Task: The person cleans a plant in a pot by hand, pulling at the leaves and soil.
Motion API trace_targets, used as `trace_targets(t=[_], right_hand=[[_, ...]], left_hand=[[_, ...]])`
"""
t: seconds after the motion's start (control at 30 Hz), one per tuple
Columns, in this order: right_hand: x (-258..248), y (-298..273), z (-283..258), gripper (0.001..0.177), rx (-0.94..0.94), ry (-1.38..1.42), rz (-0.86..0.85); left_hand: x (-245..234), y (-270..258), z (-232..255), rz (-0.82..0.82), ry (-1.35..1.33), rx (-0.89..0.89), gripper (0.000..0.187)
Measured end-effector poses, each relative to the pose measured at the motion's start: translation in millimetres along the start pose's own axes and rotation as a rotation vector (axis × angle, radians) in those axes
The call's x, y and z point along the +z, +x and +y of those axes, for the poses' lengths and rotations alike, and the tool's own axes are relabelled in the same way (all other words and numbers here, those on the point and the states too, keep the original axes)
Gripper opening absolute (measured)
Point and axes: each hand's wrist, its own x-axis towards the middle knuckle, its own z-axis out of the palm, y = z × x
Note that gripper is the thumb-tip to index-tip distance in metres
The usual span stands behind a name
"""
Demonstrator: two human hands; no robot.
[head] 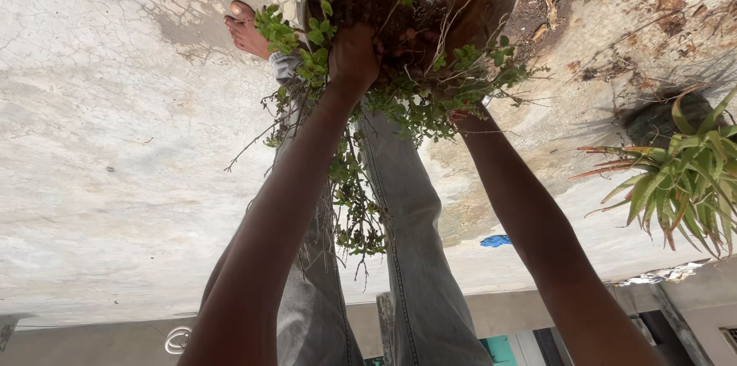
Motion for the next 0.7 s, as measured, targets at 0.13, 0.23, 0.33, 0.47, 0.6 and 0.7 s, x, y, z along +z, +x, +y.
trace_targets(t=[0.13,0.23,0.33,0.47,0.6,0.7], right_hand=[[-1,6,-4,0.047,0.023,-0.041,-0.009],[-2,11,-8,0.045,0.051,-0.079,-0.011],[-2,14,-10,0.044,0.075,-0.112,-0.013],[-2,23,-13,0.042,0.100,-0.161,-0.001],[-1,23,-12,0.040,0.099,-0.152,0.010],[1,26,-12,0.038,0.104,-0.160,0.017]], left_hand=[[4,-3,-5,0.122,0.019,0.069,0.013],[1,-1,-1,0.022,0.018,-0.056,0.012],[-1,0,2,0.007,0.032,-0.090,0.024],[1,3,-1,0.033,0.033,-0.043,0.034],[0,3,-2,-0.011,0.054,-0.051,0.037],[-5,1,1,-0.028,0.063,-0.051,0.052]])
